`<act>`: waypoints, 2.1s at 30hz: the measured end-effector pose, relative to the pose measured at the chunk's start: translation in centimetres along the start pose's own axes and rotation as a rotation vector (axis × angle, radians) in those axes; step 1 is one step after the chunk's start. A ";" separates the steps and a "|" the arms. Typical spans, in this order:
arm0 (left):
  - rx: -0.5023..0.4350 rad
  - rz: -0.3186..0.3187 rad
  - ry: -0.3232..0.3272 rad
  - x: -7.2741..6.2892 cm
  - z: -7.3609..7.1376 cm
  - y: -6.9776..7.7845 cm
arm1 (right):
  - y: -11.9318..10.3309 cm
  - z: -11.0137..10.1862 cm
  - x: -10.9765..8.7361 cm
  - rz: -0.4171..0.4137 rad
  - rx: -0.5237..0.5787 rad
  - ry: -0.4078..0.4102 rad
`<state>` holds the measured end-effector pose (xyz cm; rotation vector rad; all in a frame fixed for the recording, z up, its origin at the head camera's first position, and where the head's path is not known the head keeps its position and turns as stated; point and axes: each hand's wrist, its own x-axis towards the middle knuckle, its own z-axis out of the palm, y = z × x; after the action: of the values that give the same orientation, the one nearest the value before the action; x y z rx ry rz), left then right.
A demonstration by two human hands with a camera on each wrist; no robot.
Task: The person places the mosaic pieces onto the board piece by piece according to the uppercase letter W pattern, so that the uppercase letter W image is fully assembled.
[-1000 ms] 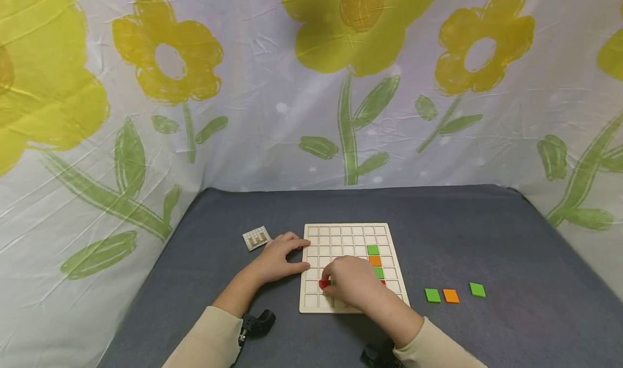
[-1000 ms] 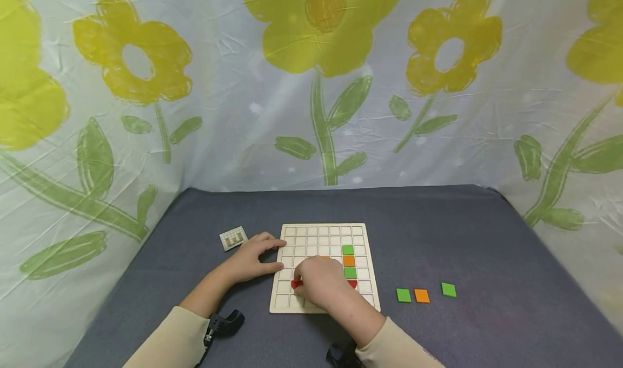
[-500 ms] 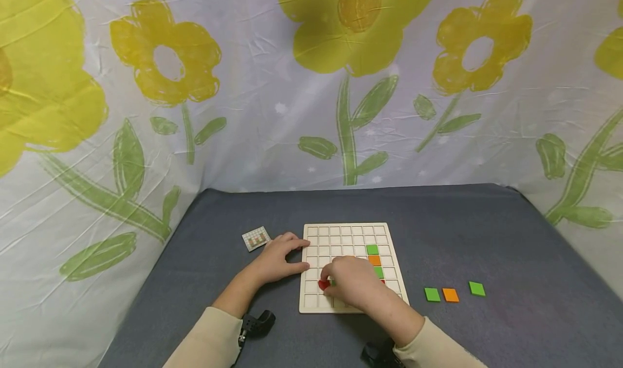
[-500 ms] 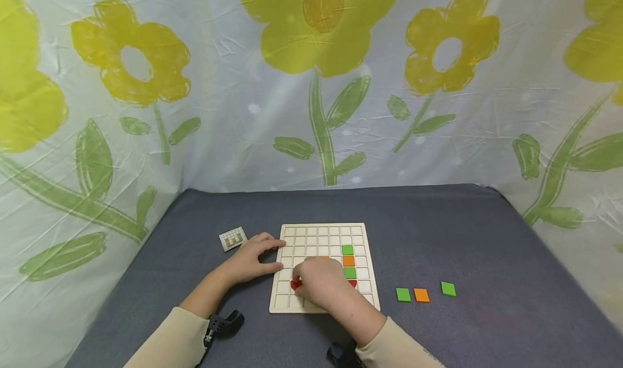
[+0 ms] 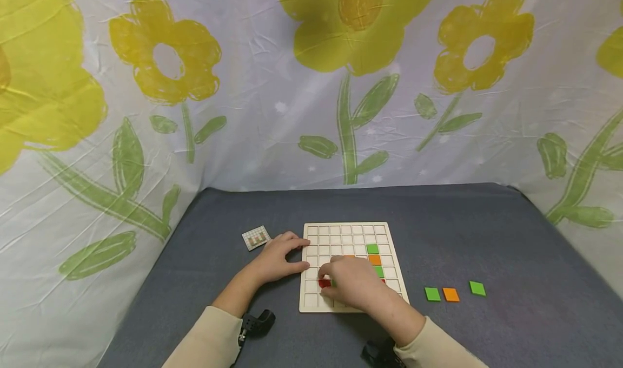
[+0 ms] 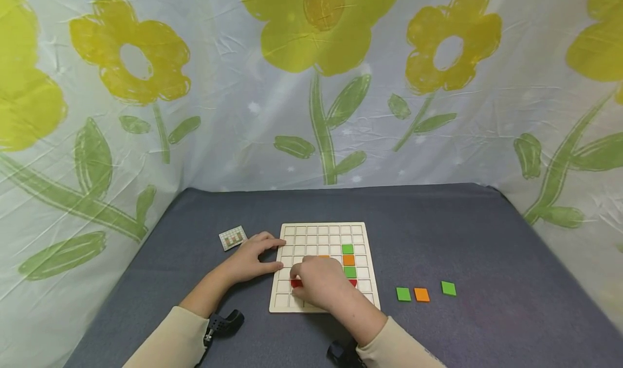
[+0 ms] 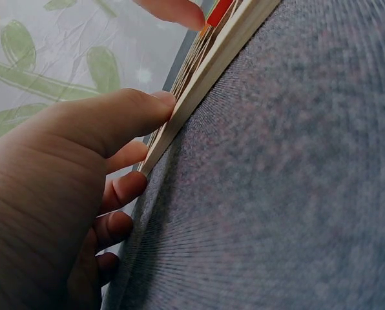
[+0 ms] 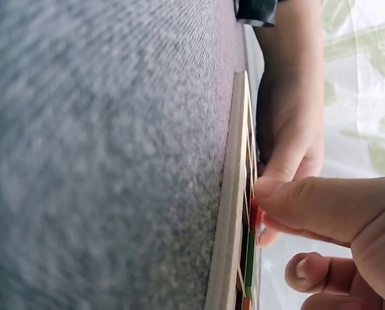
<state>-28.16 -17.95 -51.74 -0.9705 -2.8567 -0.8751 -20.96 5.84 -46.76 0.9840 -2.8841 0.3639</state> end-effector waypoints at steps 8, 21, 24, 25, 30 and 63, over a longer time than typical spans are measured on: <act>0.001 -0.015 -0.005 0.1 0.0 0.0 | -0.1 0.0 0.0 -0.006 -0.025 0.007; 0.000 -0.023 -0.003 0.1 0.1 -0.1 | -0.2 0.3 0.1 0.023 -0.091 -0.008; 0.000 -0.021 -0.003 0.1 0.2 -0.1 | -0.1 0.2 0.1 0.012 -0.080 0.006; 0.001 -0.018 -0.003 0.1 0.1 0.0 | 0.0 0.1 0.1 0.009 -0.074 0.011; 0.002 -0.011 -0.003 0.2 0.1 0.0 | 0.4 -0.4 -0.1 0.014 -0.027 0.024; 0.007 -0.024 -0.001 0.1 0.2 -0.2 | 10.6 -5.7 -10.3 0.277 0.057 -0.001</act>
<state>-28.30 -17.94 -51.99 -0.9373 -2.8762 -0.8660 -19.30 21.45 -44.80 0.5882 -3.0299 0.4652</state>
